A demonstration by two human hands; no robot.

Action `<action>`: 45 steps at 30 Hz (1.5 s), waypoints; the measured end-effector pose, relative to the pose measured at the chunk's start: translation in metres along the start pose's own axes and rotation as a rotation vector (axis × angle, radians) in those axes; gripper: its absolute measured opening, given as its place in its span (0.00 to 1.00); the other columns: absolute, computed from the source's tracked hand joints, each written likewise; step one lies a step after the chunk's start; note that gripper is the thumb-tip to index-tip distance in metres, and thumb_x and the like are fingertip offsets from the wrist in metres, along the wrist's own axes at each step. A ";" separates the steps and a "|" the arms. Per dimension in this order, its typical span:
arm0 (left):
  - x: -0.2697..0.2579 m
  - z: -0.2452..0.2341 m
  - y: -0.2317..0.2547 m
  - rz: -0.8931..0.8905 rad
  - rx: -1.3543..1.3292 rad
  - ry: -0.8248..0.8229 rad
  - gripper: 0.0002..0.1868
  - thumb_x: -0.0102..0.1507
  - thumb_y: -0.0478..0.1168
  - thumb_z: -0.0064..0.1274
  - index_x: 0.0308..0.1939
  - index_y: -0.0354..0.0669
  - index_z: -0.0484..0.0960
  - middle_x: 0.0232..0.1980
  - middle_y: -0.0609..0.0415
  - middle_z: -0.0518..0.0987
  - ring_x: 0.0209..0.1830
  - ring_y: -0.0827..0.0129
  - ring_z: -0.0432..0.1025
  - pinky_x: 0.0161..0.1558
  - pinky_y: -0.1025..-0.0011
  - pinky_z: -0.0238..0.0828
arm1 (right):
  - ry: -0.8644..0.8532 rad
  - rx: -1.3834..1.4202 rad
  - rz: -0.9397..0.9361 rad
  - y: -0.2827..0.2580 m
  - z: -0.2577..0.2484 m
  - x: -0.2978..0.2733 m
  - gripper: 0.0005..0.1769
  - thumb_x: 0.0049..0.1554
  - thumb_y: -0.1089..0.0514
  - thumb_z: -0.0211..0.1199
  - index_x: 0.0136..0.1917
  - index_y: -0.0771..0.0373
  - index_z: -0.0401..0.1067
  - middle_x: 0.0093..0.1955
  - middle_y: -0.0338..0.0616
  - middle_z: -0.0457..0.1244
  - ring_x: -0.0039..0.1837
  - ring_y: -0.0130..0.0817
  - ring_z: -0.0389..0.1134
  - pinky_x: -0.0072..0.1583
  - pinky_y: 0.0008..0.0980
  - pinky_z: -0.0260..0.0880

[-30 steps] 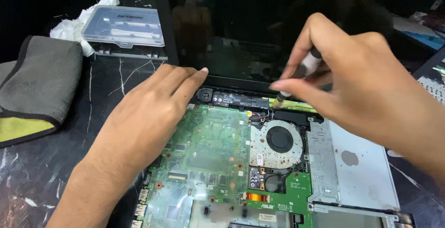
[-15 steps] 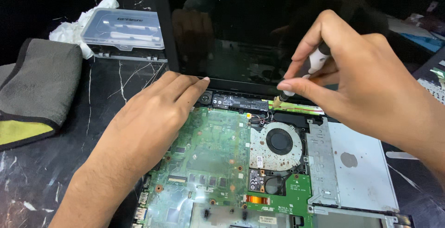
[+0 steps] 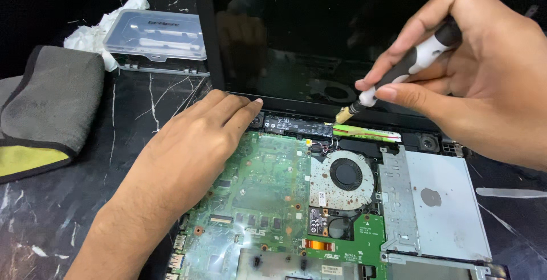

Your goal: The person uses a screwdriver to remove screws from the motherboard of a disassembled laptop. They carefully unscrew fasteners near the cooling fan and other components, placing the screws aside.

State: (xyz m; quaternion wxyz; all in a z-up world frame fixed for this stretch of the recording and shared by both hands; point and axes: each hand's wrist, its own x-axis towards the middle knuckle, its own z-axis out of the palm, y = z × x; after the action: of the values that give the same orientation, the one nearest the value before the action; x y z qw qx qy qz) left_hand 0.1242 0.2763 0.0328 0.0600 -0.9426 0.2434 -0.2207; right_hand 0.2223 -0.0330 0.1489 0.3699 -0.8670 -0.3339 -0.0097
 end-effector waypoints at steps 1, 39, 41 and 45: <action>0.000 0.000 0.000 -0.008 -0.007 -0.009 0.43 0.56 0.19 0.59 0.79 0.29 0.78 0.69 0.41 0.82 0.69 0.50 0.75 0.66 0.57 0.79 | -0.004 -0.023 -0.048 -0.004 0.001 0.001 0.21 0.62 0.73 0.72 0.59 0.68 0.62 0.51 0.56 0.78 0.61 0.38 0.90 0.58 0.29 0.94; -0.001 0.012 0.006 -0.083 -0.141 -0.074 0.62 0.66 0.85 0.58 0.79 0.29 0.76 0.72 0.43 0.78 0.70 0.49 0.70 0.68 0.51 0.70 | -0.166 0.049 -0.195 -0.030 0.063 0.038 0.21 0.65 0.69 0.73 0.63 0.59 0.63 0.52 0.42 0.79 0.55 0.25 0.87 0.53 0.21 0.90; 0.000 0.012 0.006 -0.081 -0.107 -0.070 0.63 0.65 0.87 0.58 0.77 0.32 0.79 0.71 0.44 0.78 0.69 0.50 0.71 0.66 0.51 0.72 | -0.182 0.004 -0.169 -0.029 0.064 0.040 0.22 0.64 0.69 0.73 0.63 0.58 0.64 0.52 0.40 0.79 0.54 0.26 0.88 0.51 0.21 0.90; 0.000 0.012 0.007 -0.090 -0.097 -0.077 0.64 0.64 0.88 0.58 0.78 0.32 0.79 0.73 0.45 0.78 0.69 0.51 0.71 0.67 0.52 0.72 | -0.196 -0.035 -0.192 -0.027 0.062 0.042 0.22 0.65 0.68 0.72 0.64 0.58 0.64 0.53 0.40 0.79 0.54 0.27 0.88 0.49 0.22 0.89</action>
State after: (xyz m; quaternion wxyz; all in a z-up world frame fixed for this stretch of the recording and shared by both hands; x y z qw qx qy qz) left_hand 0.1264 0.2704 0.0203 0.0136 -0.9622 0.2086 -0.1746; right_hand 0.2244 0.0446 0.1320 0.3175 -0.8342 -0.4497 0.0338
